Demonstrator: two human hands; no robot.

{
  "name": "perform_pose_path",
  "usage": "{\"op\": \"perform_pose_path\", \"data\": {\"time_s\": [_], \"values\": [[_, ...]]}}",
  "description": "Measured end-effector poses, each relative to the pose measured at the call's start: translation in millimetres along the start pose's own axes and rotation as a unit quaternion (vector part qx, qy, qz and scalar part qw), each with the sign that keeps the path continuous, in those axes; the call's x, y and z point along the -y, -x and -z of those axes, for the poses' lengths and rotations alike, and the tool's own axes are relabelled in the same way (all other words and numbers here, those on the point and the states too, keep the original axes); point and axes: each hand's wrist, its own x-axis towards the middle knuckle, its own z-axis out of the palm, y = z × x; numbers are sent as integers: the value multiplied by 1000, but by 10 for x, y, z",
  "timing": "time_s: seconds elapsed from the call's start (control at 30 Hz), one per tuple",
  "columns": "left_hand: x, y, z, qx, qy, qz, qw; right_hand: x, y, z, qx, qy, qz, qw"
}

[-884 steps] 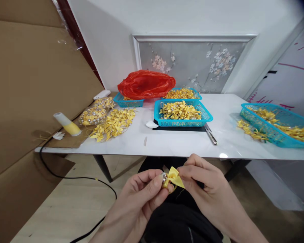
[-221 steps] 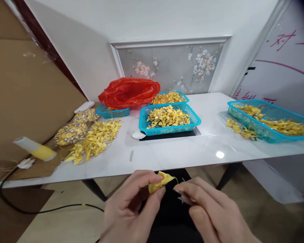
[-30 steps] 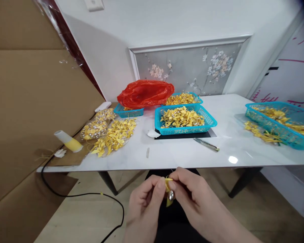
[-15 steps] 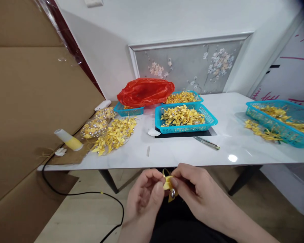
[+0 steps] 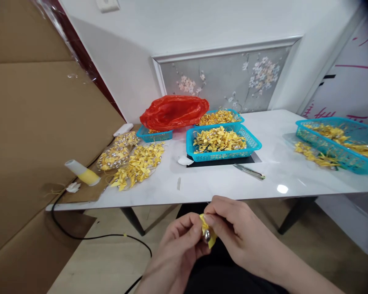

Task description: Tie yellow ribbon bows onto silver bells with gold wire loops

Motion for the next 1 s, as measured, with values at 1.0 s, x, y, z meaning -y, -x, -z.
{"op": "perform_pose_path", "data": {"time_s": [1.0], "values": [[-246, -129, 201, -79, -69, -91, 990, -74, -494, -75, 68, -2, 15, 998]]}}
